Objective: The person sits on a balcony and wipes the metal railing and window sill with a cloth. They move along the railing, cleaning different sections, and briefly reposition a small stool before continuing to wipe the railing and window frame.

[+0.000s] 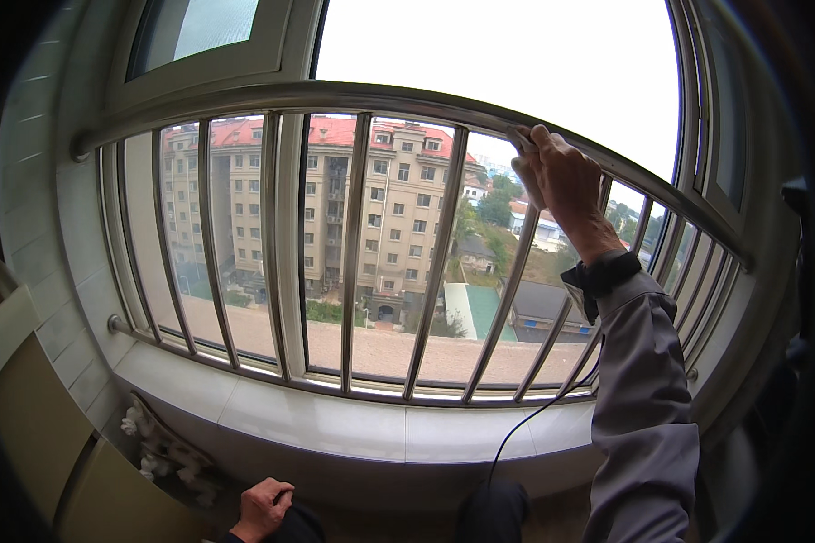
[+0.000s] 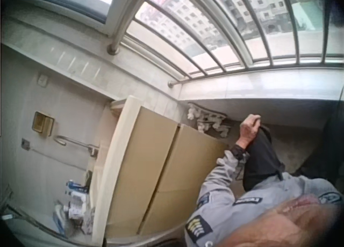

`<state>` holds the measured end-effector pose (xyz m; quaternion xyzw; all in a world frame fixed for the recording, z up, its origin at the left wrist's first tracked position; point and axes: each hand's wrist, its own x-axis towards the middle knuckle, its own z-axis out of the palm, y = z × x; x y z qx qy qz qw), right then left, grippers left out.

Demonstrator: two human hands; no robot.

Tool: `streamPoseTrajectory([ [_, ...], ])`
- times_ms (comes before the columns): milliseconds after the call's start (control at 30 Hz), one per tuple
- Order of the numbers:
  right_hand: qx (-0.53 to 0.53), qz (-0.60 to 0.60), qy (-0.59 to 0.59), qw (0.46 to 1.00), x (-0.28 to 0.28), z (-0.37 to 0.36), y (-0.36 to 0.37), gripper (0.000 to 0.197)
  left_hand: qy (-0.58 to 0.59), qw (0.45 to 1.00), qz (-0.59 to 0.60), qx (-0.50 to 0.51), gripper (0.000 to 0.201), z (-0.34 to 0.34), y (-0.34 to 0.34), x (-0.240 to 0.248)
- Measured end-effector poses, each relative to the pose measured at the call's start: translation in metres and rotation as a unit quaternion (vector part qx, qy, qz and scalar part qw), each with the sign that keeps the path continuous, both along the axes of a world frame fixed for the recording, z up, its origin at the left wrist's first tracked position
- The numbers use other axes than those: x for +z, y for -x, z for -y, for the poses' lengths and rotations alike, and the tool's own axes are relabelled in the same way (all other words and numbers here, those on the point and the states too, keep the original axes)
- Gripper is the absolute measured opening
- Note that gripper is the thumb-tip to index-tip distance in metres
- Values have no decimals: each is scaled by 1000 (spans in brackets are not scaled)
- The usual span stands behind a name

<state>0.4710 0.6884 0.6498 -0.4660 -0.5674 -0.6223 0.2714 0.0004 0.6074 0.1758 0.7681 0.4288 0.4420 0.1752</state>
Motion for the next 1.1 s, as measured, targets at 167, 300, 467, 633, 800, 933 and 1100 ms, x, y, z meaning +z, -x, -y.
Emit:
streamPoseTrajectory([
  [167, -123, -219, -50, 967, -14, 66, -106, 16, -3, 1000, -16, -6, 7, -4, -1, -4],
  [300, 255, -506, 171, 806, -40, 139, -150, 24, 3, 1000, -10, -11, 8, -6, -4, -5],
  [467, 174, -489, 331, 788, -140, 173, -128, 25, -5, 999, -22, -25, 7, -10, -11, -7],
  [633, 314, -607, 467, 560, -222, 208, -73, 20, 36, 998, 3, -43, 6, -10, -17, 5],
  [800, 408, -651, 553, 321, -304, 215, 14, 25, 233, 957, 125, -119, 12, 23, -40, 35],
  [933, 420, -685, 573, 164, -371, 197, 96, 32, 431, 814, 280, -269, 42, 60, -75, 41],
  [1100, 446, -701, 556, 28, -406, 195, 141, 53, 439, 828, 285, -201, 40, 80, -98, 27],
])
